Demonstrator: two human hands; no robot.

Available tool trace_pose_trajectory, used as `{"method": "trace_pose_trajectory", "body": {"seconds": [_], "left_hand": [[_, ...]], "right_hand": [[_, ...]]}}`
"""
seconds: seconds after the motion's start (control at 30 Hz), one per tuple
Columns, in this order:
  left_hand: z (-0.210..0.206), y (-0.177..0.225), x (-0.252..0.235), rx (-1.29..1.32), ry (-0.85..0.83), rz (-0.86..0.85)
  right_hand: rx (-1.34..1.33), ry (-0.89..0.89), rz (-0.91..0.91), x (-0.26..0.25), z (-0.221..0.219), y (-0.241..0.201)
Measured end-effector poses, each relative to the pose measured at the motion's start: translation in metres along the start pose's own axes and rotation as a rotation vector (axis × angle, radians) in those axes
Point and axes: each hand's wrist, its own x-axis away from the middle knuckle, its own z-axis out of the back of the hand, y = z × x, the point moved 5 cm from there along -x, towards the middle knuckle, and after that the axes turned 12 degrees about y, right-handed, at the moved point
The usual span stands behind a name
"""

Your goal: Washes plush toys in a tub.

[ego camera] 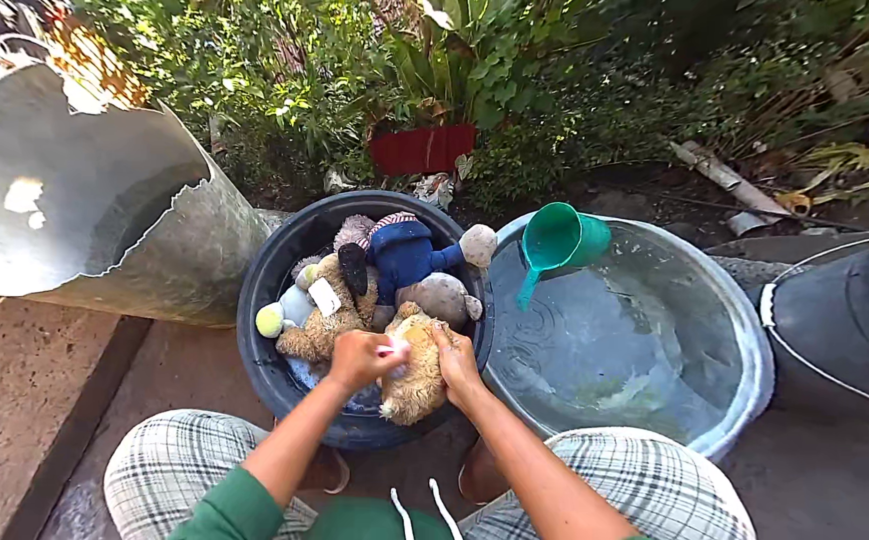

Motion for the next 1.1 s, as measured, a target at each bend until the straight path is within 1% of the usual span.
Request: {"method": "trace_pose_trajectory", "body": {"seconds": [0.03, 0.07, 0.13, 0.17, 0.2, 0.23, 0.27, 0.3, 0.37, 0.4, 0.43, 0.47, 0.5, 0.53, 0.57, 0.6, 0.63, 0.67, 0.7, 0.73, 0.77, 0.8, 0.87, 0.9, 0.93, 0.97, 1.03, 1.07, 1.1], "left_hand": [[0.008, -0.009, -0.006, -0.031, 0.011, -0.006], [0.017, 0.001, -0.011, 0.0, 0.088, -0.105], [0.026, 0.054, -0.001, 0.201, 0.206, -0.41], [0.025, 0.084, 0.005, 0.297, 0.24, -0.568], [0.022, 0.105, 0.011, 0.342, 0.261, -0.693], [0.015, 0.109, 0.015, 0.327, 0.256, -0.753], [0.009, 0.095, 0.017, 0.254, 0.218, -0.721], [0.006, 0.07, 0.014, 0.152, 0.141, -0.602], [0.006, 0.014, -0.001, -0.101, -0.106, -0.2], [0.01, -0.002, -0.009, -0.214, -0.202, -0.014], [0.019, -0.002, -0.017, -0.258, -0.201, 0.095], [0.028, 0.012, -0.021, -0.212, -0.108, 0.139], [0.036, 0.038, -0.022, -0.102, 0.031, 0.139], [0.039, 0.068, -0.02, 0.036, 0.187, 0.092], [0.039, 0.098, -0.015, 0.16, 0.307, 0.025], [0.034, 0.12, -0.009, 0.231, 0.385, -0.053], [0.025, 0.132, -0.002, 0.235, 0.454, -0.139], [0.014, 0.13, 0.005, 0.188, 0.536, -0.216], [0.006, 0.118, 0.01, 0.117, 0.613, -0.267], [0.004, 0.099, 0.014, 0.042, 0.656, -0.266], [0.005, 0.077, 0.015, -0.045, 0.641, -0.199], [0.007, 0.051, 0.019, -0.129, 0.563, -0.065], [0.019, -0.003, 0.019, -0.21, 0.285, 0.306], [0.028, -0.014, 0.017, -0.212, 0.229, 0.407], [0.037, -0.009, 0.014, -0.171, 0.27, 0.415], [0.043, 0.01, 0.011, -0.102, 0.369, 0.339], [0.045, 0.064, 0.007, 0.078, 0.589, 0.06], [0.042, 0.087, 0.004, 0.148, 0.645, -0.061], [0.035, 0.099, 0.005, 0.168, 0.676, -0.155]], "right_hand": [[-0.041, -0.033, 0.009, -0.007, -0.004, 0.006], [-0.068, -0.078, 0.01, -0.011, -0.008, 0.007], [-0.063, -0.155, 0.024, -0.007, -0.011, 0.01], [-0.035, -0.177, 0.063, -0.005, -0.011, 0.004], [0.015, -0.186, 0.105, -0.007, -0.01, -0.003], [0.061, -0.186, 0.133, -0.009, -0.009, -0.006], [0.075, -0.168, 0.138, -0.009, -0.007, -0.006], [0.05, -0.145, 0.109, -0.01, -0.005, -0.001], [-0.048, -0.102, 0.022, -0.01, -0.001, 0.01], [-0.087, -0.079, -0.005, -0.009, -0.001, 0.012], [-0.121, -0.063, -0.017, -0.01, -0.002, 0.012], [-0.147, -0.048, -0.023, -0.009, -0.005, 0.012], [-0.173, -0.025, -0.029, -0.005, -0.007, 0.012], [-0.2, -0.002, -0.051, 0.002, -0.007, 0.01], [-0.247, 0.011, -0.095, 0.011, -0.006, 0.006], [-0.313, -0.013, -0.153, 0.022, -0.003, -0.002], [-0.375, -0.049, -0.17, 0.029, -0.001, -0.008], [-0.443, -0.051, -0.153, 0.025, -0.001, -0.007], [-0.476, -0.011, -0.15, 0.018, -0.002, -0.004], [-0.469, 0.04, -0.161, 0.01, -0.003, -0.002], [-0.432, 0.088, -0.172, 0.005, -0.003, 0.0], [-0.409, 0.097, -0.197, 0.006, -0.002, 0.005], [-0.475, 0.111, -0.221, 0.001, -0.004, 0.013], [-0.509, 0.12, -0.228, -0.001, -0.005, 0.013], [-0.526, 0.121, -0.229, -0.001, -0.005, 0.01], [-0.527, 0.119, -0.228, 0.001, -0.007, 0.009], [-0.523, 0.117, -0.229, 0.007, -0.012, 0.012], [-0.532, 0.119, -0.22, 0.01, -0.013, 0.012], [-0.545, 0.122, -0.205, 0.011, -0.012, 0.01]]}}
